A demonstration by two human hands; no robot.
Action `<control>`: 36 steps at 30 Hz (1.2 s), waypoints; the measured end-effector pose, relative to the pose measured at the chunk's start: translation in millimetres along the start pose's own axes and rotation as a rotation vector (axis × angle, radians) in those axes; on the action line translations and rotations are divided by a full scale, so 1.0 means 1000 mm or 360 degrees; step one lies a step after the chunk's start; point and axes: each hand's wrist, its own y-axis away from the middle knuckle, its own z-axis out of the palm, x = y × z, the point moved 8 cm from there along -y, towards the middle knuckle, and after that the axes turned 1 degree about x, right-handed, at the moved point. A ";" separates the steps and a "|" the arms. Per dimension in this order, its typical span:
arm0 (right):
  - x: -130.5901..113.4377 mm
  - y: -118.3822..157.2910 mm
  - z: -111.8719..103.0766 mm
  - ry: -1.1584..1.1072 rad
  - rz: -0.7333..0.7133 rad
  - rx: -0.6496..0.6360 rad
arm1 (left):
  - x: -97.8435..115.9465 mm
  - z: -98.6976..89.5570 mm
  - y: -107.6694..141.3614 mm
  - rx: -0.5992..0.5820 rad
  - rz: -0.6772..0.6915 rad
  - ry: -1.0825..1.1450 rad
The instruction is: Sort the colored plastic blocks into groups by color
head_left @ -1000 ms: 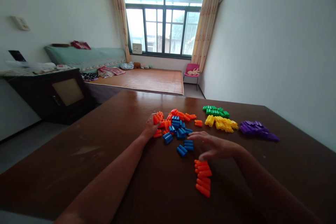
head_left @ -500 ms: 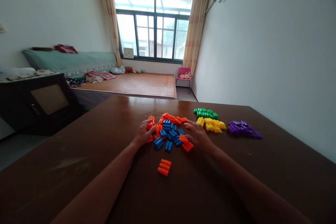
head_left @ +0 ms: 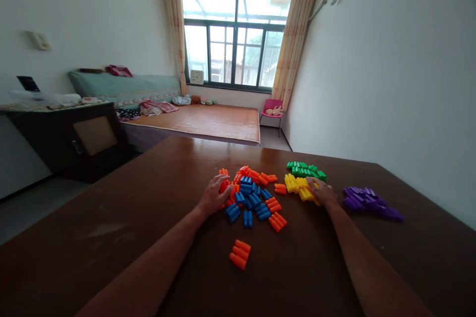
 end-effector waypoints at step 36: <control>-0.160 0.006 -0.035 -0.0865 -0.0629 0.0022 | 0.008 0.009 0.005 -0.0141 0.0084 0.0012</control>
